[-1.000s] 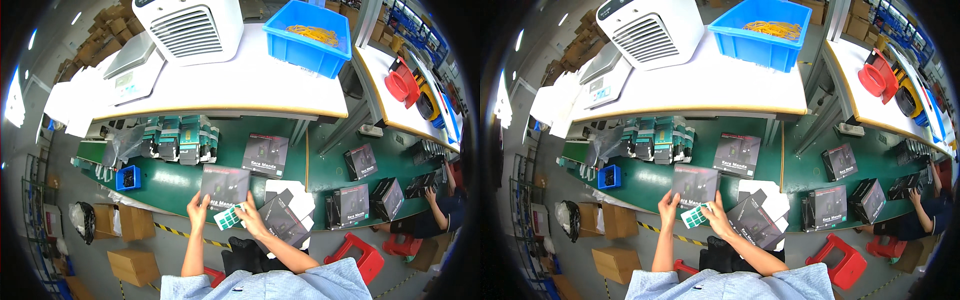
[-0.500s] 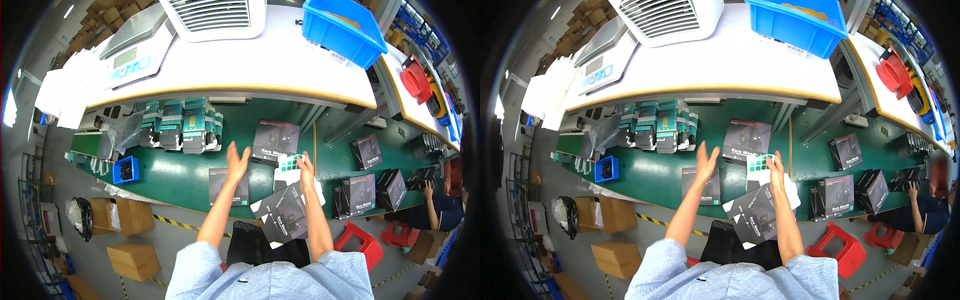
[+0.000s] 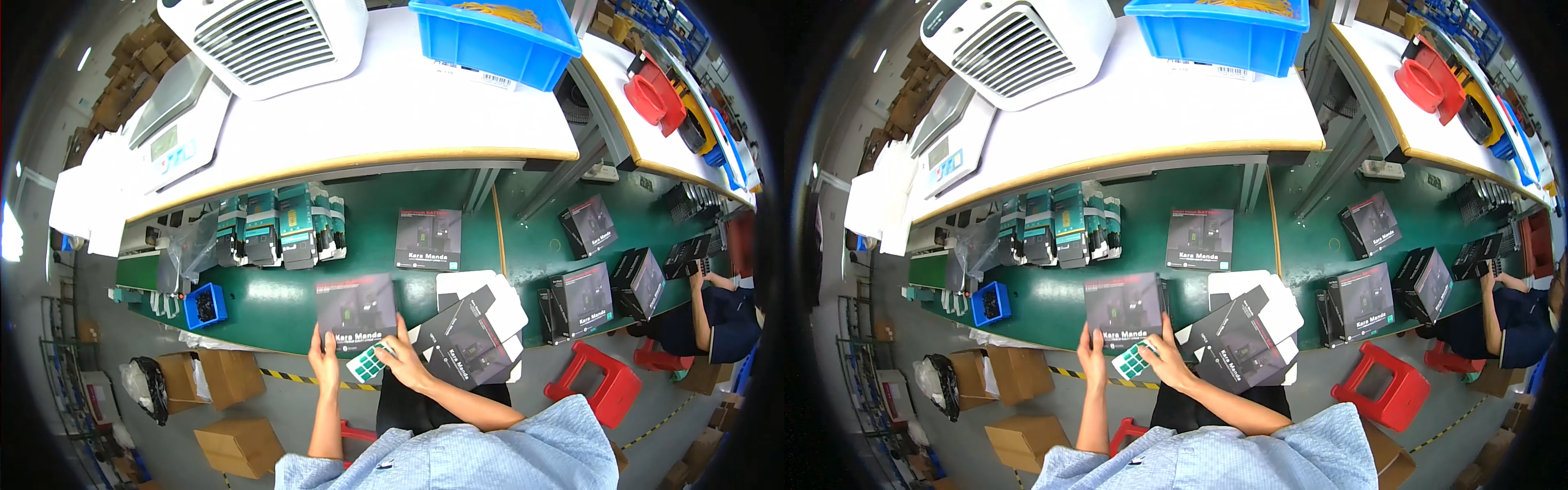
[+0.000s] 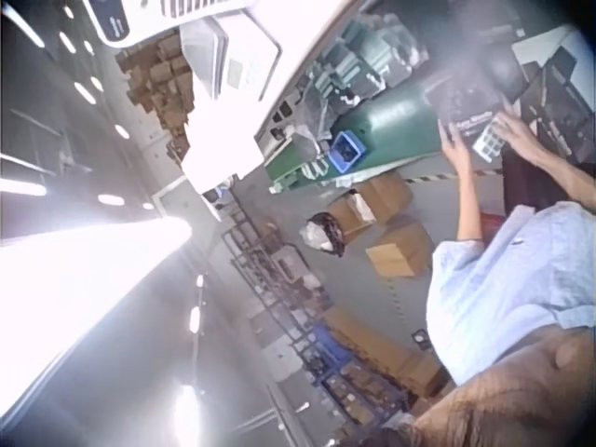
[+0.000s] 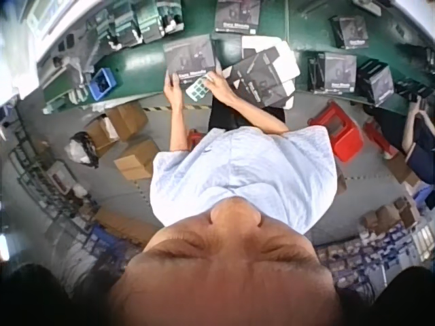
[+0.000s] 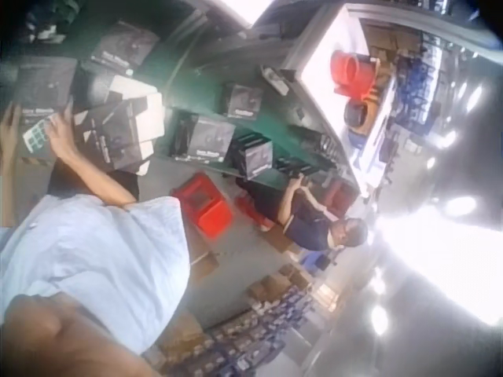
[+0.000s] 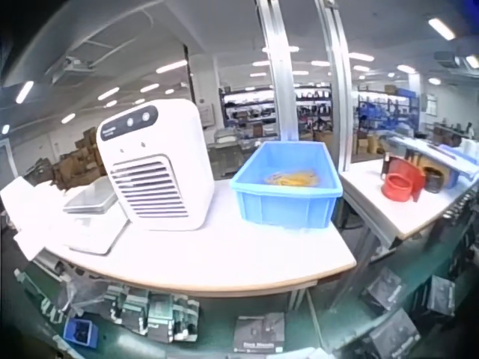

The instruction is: The person applies small green labels to black product boxes on a green workbench. They pick up each box, place a label on its surface, and set it aside, repeating the process for multiple units.

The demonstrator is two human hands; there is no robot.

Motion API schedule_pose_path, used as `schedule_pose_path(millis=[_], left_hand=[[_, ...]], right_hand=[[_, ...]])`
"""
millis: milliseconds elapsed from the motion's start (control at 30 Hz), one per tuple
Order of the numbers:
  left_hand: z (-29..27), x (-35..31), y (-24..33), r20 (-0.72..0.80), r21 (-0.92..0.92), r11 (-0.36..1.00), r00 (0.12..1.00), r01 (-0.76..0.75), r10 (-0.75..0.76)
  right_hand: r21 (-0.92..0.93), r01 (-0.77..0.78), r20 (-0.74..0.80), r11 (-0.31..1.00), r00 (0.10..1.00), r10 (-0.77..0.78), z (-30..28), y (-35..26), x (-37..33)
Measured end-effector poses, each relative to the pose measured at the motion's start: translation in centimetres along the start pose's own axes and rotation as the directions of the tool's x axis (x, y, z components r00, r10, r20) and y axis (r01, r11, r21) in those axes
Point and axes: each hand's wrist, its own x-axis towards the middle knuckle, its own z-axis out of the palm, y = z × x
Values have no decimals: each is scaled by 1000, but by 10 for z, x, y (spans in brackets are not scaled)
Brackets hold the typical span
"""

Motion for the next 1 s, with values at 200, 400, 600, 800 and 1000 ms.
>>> schedule_pose_path(millis=[200, 400, 600, 800, 1000], left_hand=[[-3, 18, -23, -13, 512, 847, 985, -143, 174], [149, 103, 24, 352, 332, 855, 893, -399, 280], [238, 170, -9, 360, 420, 907, 916, 8, -175], [160, 127, 65, 307, 419, 775, 877, -473, 369], [21, 38, 106, 160, 109, 979, 975, -173, 155]], right_hand=[[-128, -99, -9, 987, 995, 99, -58, 15, 29], [434, -186, -431, 882, 816, 384, -180, 71, 120], [656, -114, -364, 746, 818, 445, -174, 3, 145], [731, -66, -154, 679, 954, 259, -139, -66, 97], [664, -123, 43, 737, 991, 126, -39, -98, 28]])
